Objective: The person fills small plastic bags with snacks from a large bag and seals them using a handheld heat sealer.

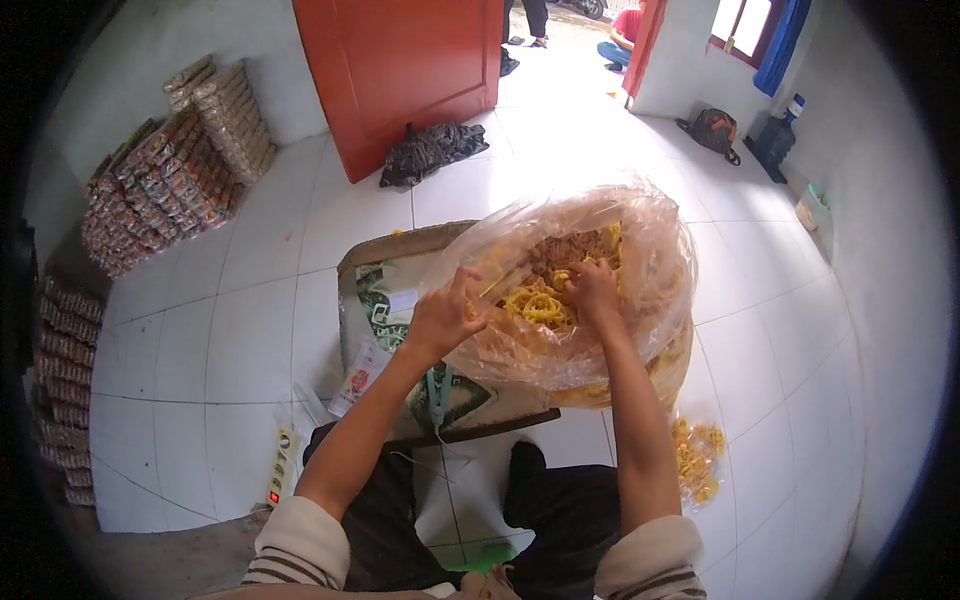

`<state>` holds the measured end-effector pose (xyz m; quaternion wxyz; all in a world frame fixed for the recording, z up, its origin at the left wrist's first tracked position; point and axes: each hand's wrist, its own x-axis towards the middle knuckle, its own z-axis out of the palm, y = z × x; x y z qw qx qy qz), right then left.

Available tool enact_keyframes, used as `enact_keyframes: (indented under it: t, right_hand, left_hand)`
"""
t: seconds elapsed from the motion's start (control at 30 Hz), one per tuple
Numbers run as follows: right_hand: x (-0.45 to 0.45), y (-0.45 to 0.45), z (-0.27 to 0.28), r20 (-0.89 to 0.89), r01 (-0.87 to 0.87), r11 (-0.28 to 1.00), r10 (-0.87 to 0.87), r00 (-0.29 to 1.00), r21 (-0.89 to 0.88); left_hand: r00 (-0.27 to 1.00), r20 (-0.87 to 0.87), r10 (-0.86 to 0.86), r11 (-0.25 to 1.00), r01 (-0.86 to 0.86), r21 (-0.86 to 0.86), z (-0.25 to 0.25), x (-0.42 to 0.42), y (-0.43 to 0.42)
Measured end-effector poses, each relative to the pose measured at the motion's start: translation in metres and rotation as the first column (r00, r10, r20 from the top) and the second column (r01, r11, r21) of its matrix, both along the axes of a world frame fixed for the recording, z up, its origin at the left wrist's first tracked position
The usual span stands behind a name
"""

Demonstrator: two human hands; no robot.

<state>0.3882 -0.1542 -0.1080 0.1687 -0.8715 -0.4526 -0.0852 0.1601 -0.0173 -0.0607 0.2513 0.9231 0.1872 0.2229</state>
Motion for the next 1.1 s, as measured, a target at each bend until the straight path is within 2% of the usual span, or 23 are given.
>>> enact_keyframes:
  t: [0.07, 0.1, 0.17, 0.2, 0.27, 0.3, 0.37, 0.4, 0.47, 0.5, 0.6, 0.67, 0.83, 0.93, 1.1]
  right_hand:
    - [0.012, 0.001, -0.008, -0.200, 0.024, 0.986, 0.010, 0.980, 0.167]
    - [0.011, 0.002, -0.001, -0.194, 0.023, 0.985, 0.010, 0.981, 0.169]
    - [0.007, 0.002, 0.010, -0.591, 0.111, 0.954, 0.079, 0.803, 0.279]
    - [0.003, 0.001, 0.016, -0.586, 0.110, 0.953, 0.079, 0.806, 0.281]
    - [-0.008, -0.003, 0.026, -0.765, 0.210, 0.870, 0.250, 0.593, 0.447]
    - [-0.011, -0.006, 0.028, -0.763, 0.207, 0.870, 0.251, 0.596, 0.448]
    - [-0.015, -0.010, 0.033, -0.837, 0.309, 0.817, 0.336, 0.431, 0.487]
    - [-0.018, -0.012, 0.038, -0.835, 0.308, 0.817, 0.334, 0.436, 0.488]
    - [-0.024, -0.015, 0.048, -0.797, 0.253, 0.860, 0.249, 0.550, 0.443]
    - [-0.027, -0.017, 0.052, -0.795, 0.255, 0.859, 0.247, 0.555, 0.444]
    - [-0.034, -0.019, 0.068, -0.717, 0.231, 0.811, 0.295, 0.632, 0.538]
    - [-0.040, -0.021, 0.084, -0.635, 0.230, 0.732, 0.338, 0.695, 0.641]
    - [-0.062, -0.026, 0.125, -0.545, 0.172, 0.719, 0.326, 0.772, 0.674]
    - [-0.064, -0.027, 0.128, -0.478, 0.106, 0.739, 0.312, 0.821, 0.665]
    - [-0.061, -0.028, 0.123, -0.377, -0.035, 0.740, 0.382, 0.844, 0.672]
  left_hand:
    - [1.000, -0.010, -0.001, 1.000, 0.001, -0.016, -0.003, -0.001, 0.002]
    - [1.000, -0.023, -0.003, 0.999, 0.002, -0.033, -0.004, -0.001, 0.002]
    - [0.999, -0.045, -0.013, 0.998, 0.010, -0.063, -0.005, 0.000, 0.002]
    - [0.997, -0.073, -0.023, 0.995, 0.016, -0.093, -0.005, 0.000, 0.001]
    - [0.998, -0.057, -0.036, 0.995, 0.031, -0.096, -0.006, 0.001, -0.001]
    - [0.998, -0.048, -0.051, 0.994, 0.046, -0.101, -0.006, 0.002, -0.002]
    - [0.997, -0.043, -0.058, 0.992, 0.052, -0.115, -0.007, 0.004, -0.005]
    - [0.997, -0.043, -0.066, 0.990, 0.060, -0.129, -0.008, 0.006, -0.006]
    - [0.997, -0.027, -0.069, 0.990, 0.065, -0.122, -0.009, 0.009, -0.009]
    - [0.998, -0.016, -0.068, 0.991, 0.066, -0.115, -0.010, 0.010, -0.011]
    - [0.996, 0.017, -0.087, 0.985, 0.089, -0.151, -0.011, 0.014, -0.014]
    - [0.996, 0.013, -0.089, 0.987, 0.090, -0.136, -0.007, 0.015, -0.016]
    - [0.995, 0.048, -0.083, 0.986, 0.089, -0.143, -0.005, 0.017, -0.020]
    - [0.995, 0.031, -0.090, 0.982, 0.094, -0.162, -0.004, 0.015, -0.021]
    - [0.982, 0.130, -0.135, 0.980, 0.152, -0.127, -0.001, 0.011, -0.022]
